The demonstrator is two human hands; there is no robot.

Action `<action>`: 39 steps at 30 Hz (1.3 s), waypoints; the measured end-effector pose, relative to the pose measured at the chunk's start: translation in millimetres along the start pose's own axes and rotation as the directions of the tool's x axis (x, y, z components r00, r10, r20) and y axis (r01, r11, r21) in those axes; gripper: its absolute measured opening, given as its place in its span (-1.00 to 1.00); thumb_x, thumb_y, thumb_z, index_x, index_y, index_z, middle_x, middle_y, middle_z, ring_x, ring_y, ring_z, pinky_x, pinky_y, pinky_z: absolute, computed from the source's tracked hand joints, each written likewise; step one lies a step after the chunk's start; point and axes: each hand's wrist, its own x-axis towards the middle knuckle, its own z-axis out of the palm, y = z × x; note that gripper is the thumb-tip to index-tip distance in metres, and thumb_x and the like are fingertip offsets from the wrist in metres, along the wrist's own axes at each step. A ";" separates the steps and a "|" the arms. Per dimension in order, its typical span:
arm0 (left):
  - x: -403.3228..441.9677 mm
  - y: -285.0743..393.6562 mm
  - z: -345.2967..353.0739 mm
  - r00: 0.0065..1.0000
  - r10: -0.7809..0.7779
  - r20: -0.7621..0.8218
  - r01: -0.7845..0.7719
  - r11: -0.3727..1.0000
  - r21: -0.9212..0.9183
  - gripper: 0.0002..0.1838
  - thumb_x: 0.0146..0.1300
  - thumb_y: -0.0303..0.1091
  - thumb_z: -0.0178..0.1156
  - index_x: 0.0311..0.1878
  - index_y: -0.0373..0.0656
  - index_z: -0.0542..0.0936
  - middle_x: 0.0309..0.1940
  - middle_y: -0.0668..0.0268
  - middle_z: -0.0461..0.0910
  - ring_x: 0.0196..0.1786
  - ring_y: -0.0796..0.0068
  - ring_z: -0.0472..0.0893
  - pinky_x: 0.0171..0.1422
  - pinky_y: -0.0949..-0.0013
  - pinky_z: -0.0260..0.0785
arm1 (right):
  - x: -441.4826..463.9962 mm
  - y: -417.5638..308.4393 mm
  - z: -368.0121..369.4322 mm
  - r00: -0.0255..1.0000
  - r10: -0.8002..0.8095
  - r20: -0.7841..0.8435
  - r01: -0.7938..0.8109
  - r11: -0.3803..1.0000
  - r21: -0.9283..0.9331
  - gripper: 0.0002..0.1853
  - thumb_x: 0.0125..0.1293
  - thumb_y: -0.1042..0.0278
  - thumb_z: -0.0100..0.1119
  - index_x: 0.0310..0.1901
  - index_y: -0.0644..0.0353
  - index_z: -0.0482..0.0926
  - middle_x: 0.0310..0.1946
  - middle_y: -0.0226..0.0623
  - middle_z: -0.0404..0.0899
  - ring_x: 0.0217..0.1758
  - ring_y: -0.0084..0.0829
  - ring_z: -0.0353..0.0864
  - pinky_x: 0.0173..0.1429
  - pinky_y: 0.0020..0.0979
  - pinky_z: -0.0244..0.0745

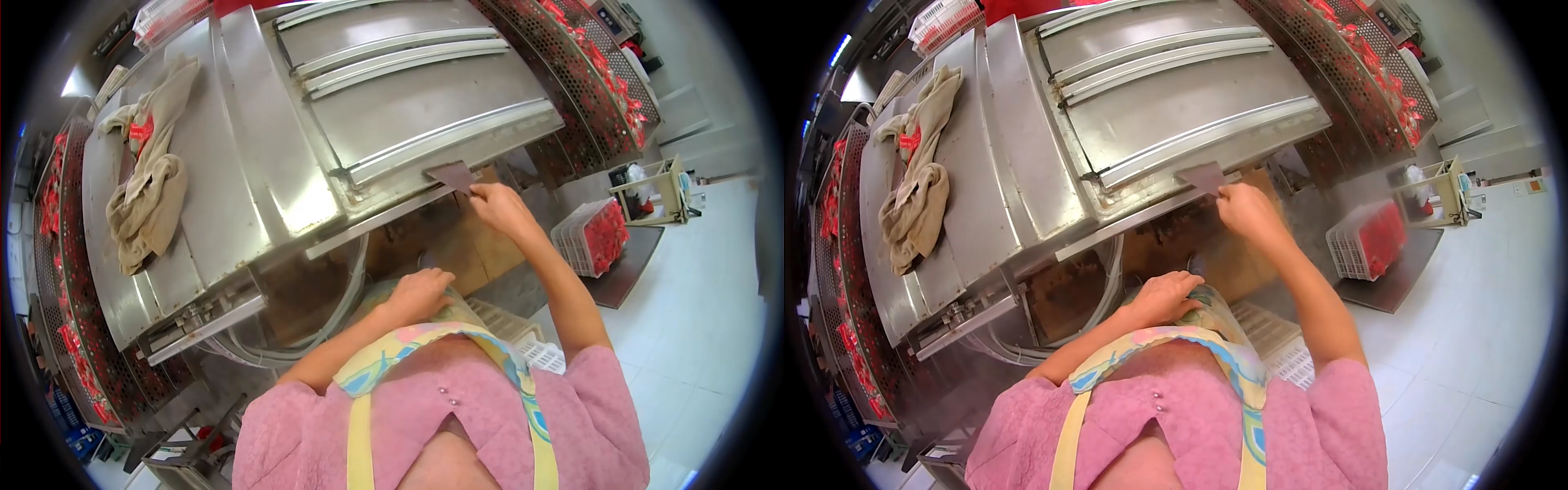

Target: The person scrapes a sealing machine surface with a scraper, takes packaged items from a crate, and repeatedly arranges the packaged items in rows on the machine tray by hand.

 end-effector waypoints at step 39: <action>-63.6 -20.1 -27.2 0.968 -0.187 -0.169 0.185 0.982 -0.030 -0.53 0.15 -0.18 0.25 0.09 -0.14 0.44 -0.08 0.11 0.54 0.01 0.07 0.53 0.01 0.09 0.42 | -2.0 -249.1 91.5 0.536 -0.816 -0.217 0.843 0.503 0.190 -0.61 0.18 0.20 0.24 -0.02 0.22 0.50 -0.01 -0.03 0.49 0.06 -0.03 0.46 0.10 -0.11 0.43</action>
